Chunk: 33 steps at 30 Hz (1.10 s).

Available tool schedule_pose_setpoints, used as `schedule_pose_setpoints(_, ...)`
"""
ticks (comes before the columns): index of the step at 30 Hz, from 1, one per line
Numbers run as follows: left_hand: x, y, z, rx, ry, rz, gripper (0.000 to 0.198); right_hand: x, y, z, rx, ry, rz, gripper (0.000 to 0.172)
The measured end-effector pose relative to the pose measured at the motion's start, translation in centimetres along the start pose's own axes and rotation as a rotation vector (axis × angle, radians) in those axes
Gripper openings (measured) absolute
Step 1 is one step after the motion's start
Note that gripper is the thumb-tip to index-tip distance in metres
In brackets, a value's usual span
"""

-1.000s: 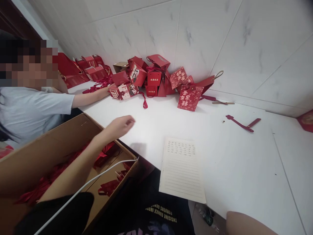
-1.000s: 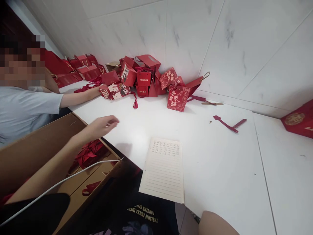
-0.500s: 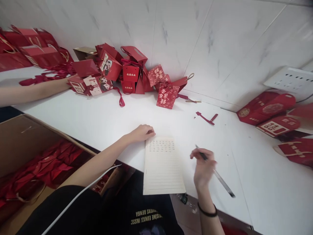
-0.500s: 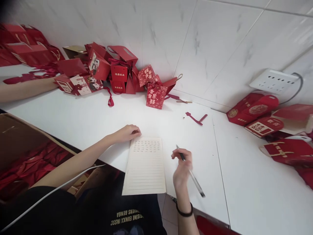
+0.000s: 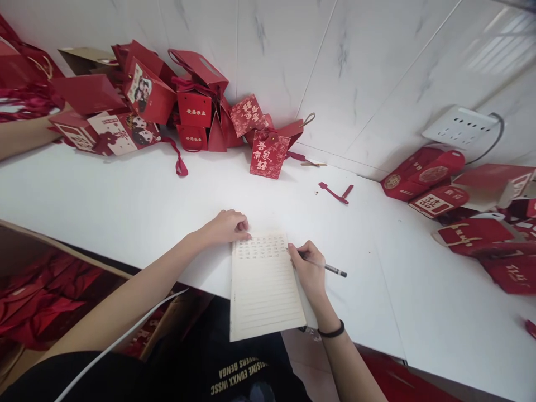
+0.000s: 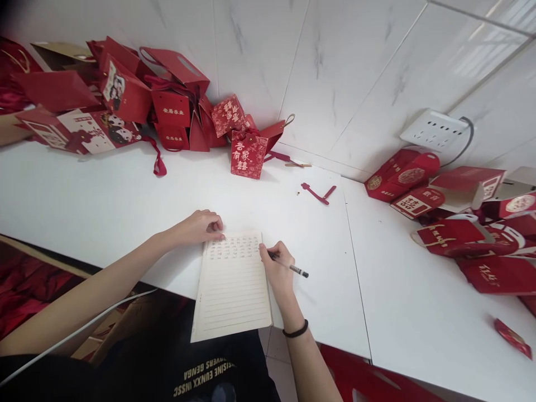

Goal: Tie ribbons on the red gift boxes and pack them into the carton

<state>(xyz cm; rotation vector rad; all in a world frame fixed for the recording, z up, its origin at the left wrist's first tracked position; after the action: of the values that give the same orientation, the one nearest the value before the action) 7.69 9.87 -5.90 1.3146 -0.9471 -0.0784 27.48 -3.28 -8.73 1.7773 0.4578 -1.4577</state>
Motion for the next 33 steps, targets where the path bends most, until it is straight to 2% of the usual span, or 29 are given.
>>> schedule_pose_setpoints(3,0.23,0.14,-0.02,-0.014,0.008,-0.010,0.023,-0.08,0.02,0.03,-0.004,0.056,0.076,0.039)
schedule_pose_setpoints(8,0.49,0.29,-0.02,-0.038,0.019,-0.027,0.022,-0.02,-0.15,0.02,-0.020,0.043,0.139,0.037)
schedule_pose_setpoints(21,0.24,-0.07,-0.04,-0.030,0.024,-0.029,0.020,-0.36,-0.08,0.13,0.005,0.095,0.166,0.035)
schedule_pose_setpoints(33,0.20,-0.14,-0.03,-0.039,0.025,-0.029,0.020,-0.34,-0.10,0.10,0.011,0.073,0.159,0.033)
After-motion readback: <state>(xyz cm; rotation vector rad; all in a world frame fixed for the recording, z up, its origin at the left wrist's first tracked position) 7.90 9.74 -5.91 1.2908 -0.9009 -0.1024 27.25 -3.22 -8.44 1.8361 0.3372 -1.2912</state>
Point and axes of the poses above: each hand's wrist, its own z-axis away from the middle knuckle, its own y-axis out of the back of the hand, x = y × z, the point moved 2 cm from there along -z, towards the middle knuckle, and after that the axes turned 11 degrees about x, right-handed, at the moved point
